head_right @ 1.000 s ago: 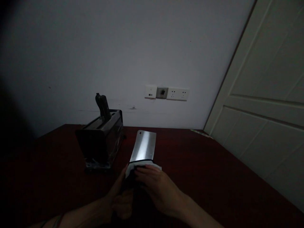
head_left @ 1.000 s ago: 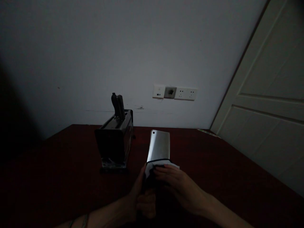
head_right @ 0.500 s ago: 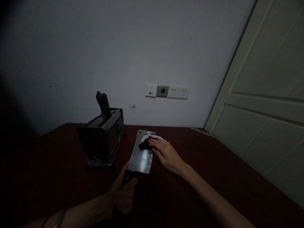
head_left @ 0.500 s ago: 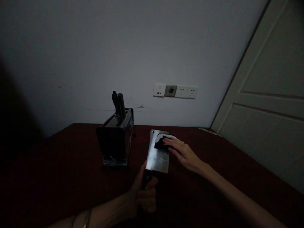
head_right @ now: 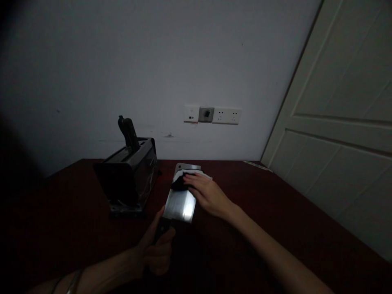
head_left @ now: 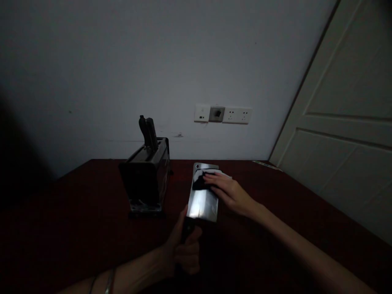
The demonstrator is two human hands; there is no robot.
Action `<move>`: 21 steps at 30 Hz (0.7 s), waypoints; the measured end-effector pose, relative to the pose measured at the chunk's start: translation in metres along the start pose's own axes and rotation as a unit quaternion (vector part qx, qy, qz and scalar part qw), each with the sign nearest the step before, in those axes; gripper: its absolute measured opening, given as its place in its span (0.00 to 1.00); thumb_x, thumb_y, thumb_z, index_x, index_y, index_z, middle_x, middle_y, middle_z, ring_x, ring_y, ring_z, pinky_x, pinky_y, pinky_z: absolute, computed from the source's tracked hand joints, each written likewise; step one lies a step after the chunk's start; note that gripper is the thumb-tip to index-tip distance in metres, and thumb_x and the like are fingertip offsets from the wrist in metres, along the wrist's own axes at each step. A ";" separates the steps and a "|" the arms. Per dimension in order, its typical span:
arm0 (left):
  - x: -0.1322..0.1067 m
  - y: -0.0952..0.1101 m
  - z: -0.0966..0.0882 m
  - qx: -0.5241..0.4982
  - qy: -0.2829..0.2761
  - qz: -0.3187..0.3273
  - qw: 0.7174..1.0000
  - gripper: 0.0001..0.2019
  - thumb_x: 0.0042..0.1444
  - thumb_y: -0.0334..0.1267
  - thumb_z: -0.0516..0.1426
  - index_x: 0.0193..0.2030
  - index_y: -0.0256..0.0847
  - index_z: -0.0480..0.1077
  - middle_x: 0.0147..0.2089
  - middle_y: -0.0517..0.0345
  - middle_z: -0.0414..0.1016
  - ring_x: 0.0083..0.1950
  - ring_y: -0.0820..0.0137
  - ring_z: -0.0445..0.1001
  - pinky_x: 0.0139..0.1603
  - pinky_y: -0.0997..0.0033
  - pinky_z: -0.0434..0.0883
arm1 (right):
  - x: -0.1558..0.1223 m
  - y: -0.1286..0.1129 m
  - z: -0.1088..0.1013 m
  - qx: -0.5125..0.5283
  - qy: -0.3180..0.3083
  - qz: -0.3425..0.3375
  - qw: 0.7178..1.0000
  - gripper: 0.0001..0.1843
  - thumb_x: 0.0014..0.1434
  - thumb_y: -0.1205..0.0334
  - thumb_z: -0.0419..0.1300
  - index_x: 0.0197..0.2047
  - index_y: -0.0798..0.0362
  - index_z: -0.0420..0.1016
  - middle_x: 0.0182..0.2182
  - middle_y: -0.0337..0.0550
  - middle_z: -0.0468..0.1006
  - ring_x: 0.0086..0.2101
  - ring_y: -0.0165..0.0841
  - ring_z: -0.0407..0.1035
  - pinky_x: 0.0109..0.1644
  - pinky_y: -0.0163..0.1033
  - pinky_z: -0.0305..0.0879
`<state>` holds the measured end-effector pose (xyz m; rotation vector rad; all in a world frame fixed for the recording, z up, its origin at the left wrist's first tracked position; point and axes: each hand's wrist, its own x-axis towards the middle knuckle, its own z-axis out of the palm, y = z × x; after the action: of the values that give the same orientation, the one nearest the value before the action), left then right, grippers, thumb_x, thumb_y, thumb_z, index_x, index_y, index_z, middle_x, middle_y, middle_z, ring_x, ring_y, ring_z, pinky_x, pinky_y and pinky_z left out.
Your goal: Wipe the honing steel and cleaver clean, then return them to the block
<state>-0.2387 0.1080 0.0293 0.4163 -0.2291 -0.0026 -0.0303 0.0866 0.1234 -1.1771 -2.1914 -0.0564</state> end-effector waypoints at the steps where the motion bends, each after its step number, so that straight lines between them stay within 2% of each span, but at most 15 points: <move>1: 0.000 0.000 0.000 0.000 0.004 0.000 1.000 0.37 0.56 0.63 0.27 0.16 0.38 0.58 0.06 0.67 0.46 0.05 0.82 0.38 0.12 0.78 0.49 | 0.008 0.006 0.000 -0.012 0.014 0.006 1.000 0.19 0.62 0.65 0.48 0.55 0.51 0.65 0.54 0.47 0.69 0.55 0.36 0.61 0.61 0.53 0.52; 3: 0.000 0.000 0.001 -0.002 0.009 0.001 1.000 0.36 0.56 0.63 0.27 0.16 0.38 0.58 0.06 0.67 0.46 0.05 0.82 0.37 0.12 0.79 0.48 | 0.020 0.011 0.003 -0.029 0.033 0.013 0.999 0.18 0.62 0.65 0.48 0.55 0.52 0.66 0.53 0.48 0.70 0.55 0.36 0.62 0.61 0.53 0.53; 6: 0.000 0.000 0.001 -0.003 0.009 0.004 1.000 0.35 0.56 0.63 0.29 0.16 0.39 0.57 0.06 0.68 0.46 0.05 0.82 0.38 0.12 0.79 0.49 | 0.023 0.001 0.014 -0.023 0.026 0.002 0.999 0.18 0.61 0.65 0.49 0.53 0.53 0.67 0.52 0.49 0.71 0.54 0.36 0.63 0.61 0.52 0.54; 9: 0.001 -0.001 -0.003 -0.003 -0.016 0.011 1.000 0.32 0.58 0.61 0.33 0.18 0.39 0.59 0.06 0.68 0.48 0.05 0.81 0.39 0.14 0.78 0.50 | 0.007 -0.024 0.028 0.013 -0.011 -0.022 1.000 0.16 0.60 0.68 0.49 0.51 0.53 0.69 0.51 0.48 0.73 0.52 0.35 0.65 0.60 0.52 0.55; 11: 0.001 -0.002 -0.005 -0.019 -0.041 0.022 0.999 0.28 0.61 0.55 0.38 0.21 0.38 0.61 0.07 0.69 0.49 0.05 0.82 0.38 0.14 0.79 0.50 | -0.009 -0.043 0.033 0.041 -0.041 -0.043 0.997 0.17 0.59 0.70 0.49 0.51 0.55 0.68 0.51 0.49 0.72 0.53 0.34 0.64 0.61 0.50 0.55; 13: 0.000 -0.003 -0.008 -0.034 -0.055 0.023 0.998 0.24 0.62 0.50 0.41 0.23 0.37 0.63 0.08 0.71 0.50 0.06 0.83 0.37 0.13 0.80 0.49 | -0.023 -0.057 0.034 0.051 -0.052 -0.047 0.996 0.19 0.59 0.71 0.49 0.53 0.56 0.66 0.53 0.50 0.70 0.55 0.33 0.61 0.62 0.48 0.53; 15: 0.000 -0.004 -0.009 -0.035 -0.060 0.013 0.997 0.24 0.62 0.49 0.41 0.23 0.37 0.63 0.08 0.70 0.50 0.06 0.83 0.37 0.13 0.79 0.49 | -0.029 -0.064 0.032 0.051 -0.063 -0.044 0.996 0.20 0.59 0.71 0.49 0.54 0.56 0.64 0.54 0.50 0.70 0.55 0.33 0.61 0.63 0.48 0.52; 18: -0.001 -0.004 -0.009 -0.027 -0.051 0.012 0.998 0.26 0.61 0.53 0.40 0.23 0.37 0.63 0.08 0.70 0.50 0.05 0.83 0.38 0.13 0.79 0.51 | -0.025 -0.058 0.025 0.041 -0.079 -0.045 0.995 0.18 0.59 0.71 0.49 0.53 0.55 0.65 0.53 0.47 0.71 0.54 0.32 0.63 0.62 0.47 0.54; 21: -0.001 -0.003 -0.006 -0.019 -0.033 0.015 0.999 0.30 0.59 0.59 0.37 0.21 0.38 0.62 0.07 0.70 0.49 0.05 0.83 0.39 0.12 0.79 0.51 | -0.009 -0.036 0.019 0.001 -0.055 -0.047 0.997 0.17 0.59 0.70 0.49 0.52 0.54 0.67 0.53 0.47 0.71 0.54 0.32 0.63 0.61 0.47 0.54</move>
<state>-0.2385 0.1077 0.0225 0.3758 -0.3004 0.0089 -0.0636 0.0650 0.1129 -1.0999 -2.3417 -0.0285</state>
